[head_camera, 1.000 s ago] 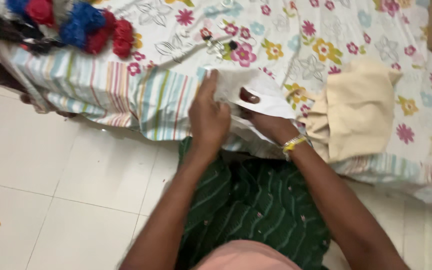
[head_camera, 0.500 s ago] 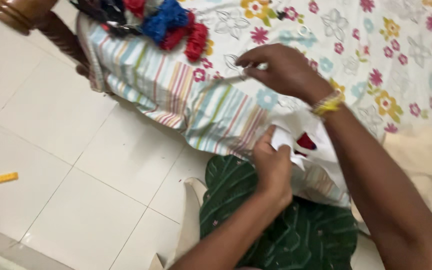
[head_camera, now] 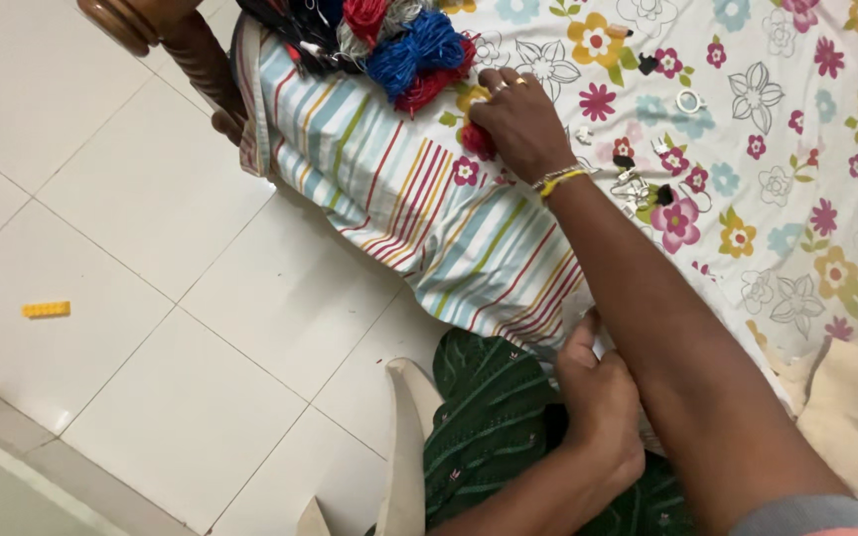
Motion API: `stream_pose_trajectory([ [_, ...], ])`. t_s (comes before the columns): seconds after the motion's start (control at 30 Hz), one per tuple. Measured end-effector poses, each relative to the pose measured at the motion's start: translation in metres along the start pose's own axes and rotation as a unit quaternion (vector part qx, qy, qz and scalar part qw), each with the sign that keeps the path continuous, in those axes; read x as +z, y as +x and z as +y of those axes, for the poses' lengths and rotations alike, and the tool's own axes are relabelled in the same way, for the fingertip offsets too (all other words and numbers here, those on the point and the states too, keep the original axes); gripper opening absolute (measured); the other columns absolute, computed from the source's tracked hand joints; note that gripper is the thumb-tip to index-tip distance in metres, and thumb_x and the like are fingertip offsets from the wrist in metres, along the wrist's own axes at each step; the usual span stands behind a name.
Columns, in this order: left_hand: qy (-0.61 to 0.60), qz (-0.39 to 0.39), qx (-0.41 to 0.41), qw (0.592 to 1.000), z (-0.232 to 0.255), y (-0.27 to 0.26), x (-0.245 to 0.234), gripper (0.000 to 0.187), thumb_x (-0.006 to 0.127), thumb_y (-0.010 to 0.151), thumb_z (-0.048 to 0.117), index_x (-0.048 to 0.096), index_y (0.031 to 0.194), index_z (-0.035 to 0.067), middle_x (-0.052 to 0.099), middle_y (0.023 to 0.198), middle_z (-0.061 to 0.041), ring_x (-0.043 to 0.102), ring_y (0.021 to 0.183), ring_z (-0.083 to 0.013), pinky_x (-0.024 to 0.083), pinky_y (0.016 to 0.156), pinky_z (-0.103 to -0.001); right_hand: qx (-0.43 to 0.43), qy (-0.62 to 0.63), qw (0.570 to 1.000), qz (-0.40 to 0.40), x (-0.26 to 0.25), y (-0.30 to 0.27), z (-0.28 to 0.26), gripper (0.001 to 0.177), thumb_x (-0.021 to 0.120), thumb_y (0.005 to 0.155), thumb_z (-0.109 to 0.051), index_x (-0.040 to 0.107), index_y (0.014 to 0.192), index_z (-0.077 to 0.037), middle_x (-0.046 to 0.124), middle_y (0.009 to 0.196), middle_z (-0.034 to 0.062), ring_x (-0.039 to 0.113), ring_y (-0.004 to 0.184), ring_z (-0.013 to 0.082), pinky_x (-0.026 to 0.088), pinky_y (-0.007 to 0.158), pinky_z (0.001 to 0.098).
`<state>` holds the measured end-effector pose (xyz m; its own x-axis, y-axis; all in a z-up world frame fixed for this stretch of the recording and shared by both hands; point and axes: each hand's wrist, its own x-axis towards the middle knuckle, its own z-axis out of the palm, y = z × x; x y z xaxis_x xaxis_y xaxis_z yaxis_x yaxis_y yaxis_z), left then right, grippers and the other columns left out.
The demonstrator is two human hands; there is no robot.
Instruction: The person sorts various items on a bed and places them into a small cloth bag and a white plastic bag.
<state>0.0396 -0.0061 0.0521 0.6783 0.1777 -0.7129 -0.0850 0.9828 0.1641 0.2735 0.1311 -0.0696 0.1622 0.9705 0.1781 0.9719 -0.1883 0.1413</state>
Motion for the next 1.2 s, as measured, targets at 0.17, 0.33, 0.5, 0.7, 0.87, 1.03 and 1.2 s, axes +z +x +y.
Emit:
stream_pose_trajectory([
  [0.17, 0.019, -0.053, 0.046, 0.997, -0.019, 0.01, -0.008, 0.055, 0.049, 0.089, -0.009, 0.053, 0.143, -0.003, 0.071, 0.122, -0.008, 0.068, 0.102, -0.0117, 0.055, 0.084, -0.022, 0.055, 0.073, 0.98, -0.177, -0.026, -0.034, 0.015, 0.027, 0.078, 0.084, -0.023, 0.066, 0.105, -0.012, 0.071, 0.106, 0.0107, 0.066, 0.106, 0.0318, 0.051, 0.09, 0.0462],
  [0.33, 0.125, -0.065, 0.077, 0.987, -0.026, 0.02, -0.012, 0.077, 0.049, 0.079, -0.012, 0.041, 0.154, 0.0, 0.069, 0.122, -0.014, 0.066, 0.095, -0.0165, 0.055, 0.08, -0.028, 0.226, 0.3, 0.926, -0.037, -0.106, -0.095, 0.024, 0.053, 0.075, 0.093, -0.018, 0.054, 0.141, -0.006, 0.068, 0.114, 0.0163, 0.069, 0.1, 0.0289, 0.056, 0.084, 0.0419],
  [0.5, 0.318, -0.098, 0.195, 0.923, -0.016, 0.022, -0.015, 0.072, 0.057, 0.076, -0.011, 0.051, 0.147, -0.007, 0.068, 0.133, -0.02, 0.066, 0.11, -0.0209, 0.056, 0.09, -0.03, 0.364, 0.532, 0.763, 0.04, -0.223, -0.2, 0.002, 0.036, 0.069, 0.098, -0.014, 0.058, 0.132, -0.008, 0.071, 0.107, 0.0053, 0.074, 0.092, 0.0167, 0.061, 0.084, 0.0326],
  [0.7, 0.362, -0.199, 0.135, 0.901, -0.004, 0.008, -0.006, 0.082, 0.052, 0.073, -0.015, 0.039, 0.152, 0.0, 0.051, 0.154, -0.012, 0.064, 0.118, -0.0231, 0.053, 0.088, -0.033, 0.401, 0.498, 0.755, -0.146, -0.26, -0.279, -0.047, 0.043, 0.077, 0.08, -0.018, 0.068, 0.12, -0.009, 0.073, 0.091, 0.006, 0.068, 0.069, 0.0136, 0.058, 0.057, 0.0318],
  [0.87, 0.378, -0.369, 0.184, 0.829, -0.004, 0.01, -0.012, 0.09, 0.047, 0.071, -0.021, 0.036, 0.159, -0.004, 0.046, 0.162, -0.016, 0.057, 0.135, -0.0127, 0.048, 0.109, -0.022, 0.366, 0.482, 0.759, -0.242, -0.182, -0.288, -0.063, 0.03, 0.074, 0.093, -0.027, 0.068, 0.09, 0.002, 0.067, 0.074, 0.0086, 0.061, 0.063, 0.0135, 0.049, 0.055, 0.0313],
  [1.03, 0.378, -0.359, 0.117, 0.845, 0.003, 0.004, -0.011, 0.091, 0.048, 0.075, -0.021, 0.04, 0.163, 0.0, 0.057, 0.15, -0.025, 0.061, 0.108, -0.0184, 0.052, 0.086, -0.024, 0.492, 0.336, 0.78, -0.19, -0.156, -0.289, -0.056, 0.028, 0.07, 0.092, -0.029, 0.071, 0.103, -0.003, 0.069, 0.079, 0.0133, 0.065, 0.071, 0.0305, 0.051, 0.066, 0.0447],
  [1.2, 0.351, -0.329, 0.141, 0.865, 0.005, 0.015, -0.01, 0.087, 0.049, 0.07, -0.02, 0.042, 0.154, -0.001, 0.052, 0.156, -0.013, 0.063, 0.123, -0.015, 0.055, 0.09, -0.023, 0.443, 0.139, 0.885, 0.036, -0.169, -0.307, -0.046, 0.042, 0.077, 0.083, -0.027, 0.068, 0.115, -0.003, 0.07, 0.103, 0.0241, 0.067, 0.094, 0.043, 0.053, 0.079, 0.0517],
])
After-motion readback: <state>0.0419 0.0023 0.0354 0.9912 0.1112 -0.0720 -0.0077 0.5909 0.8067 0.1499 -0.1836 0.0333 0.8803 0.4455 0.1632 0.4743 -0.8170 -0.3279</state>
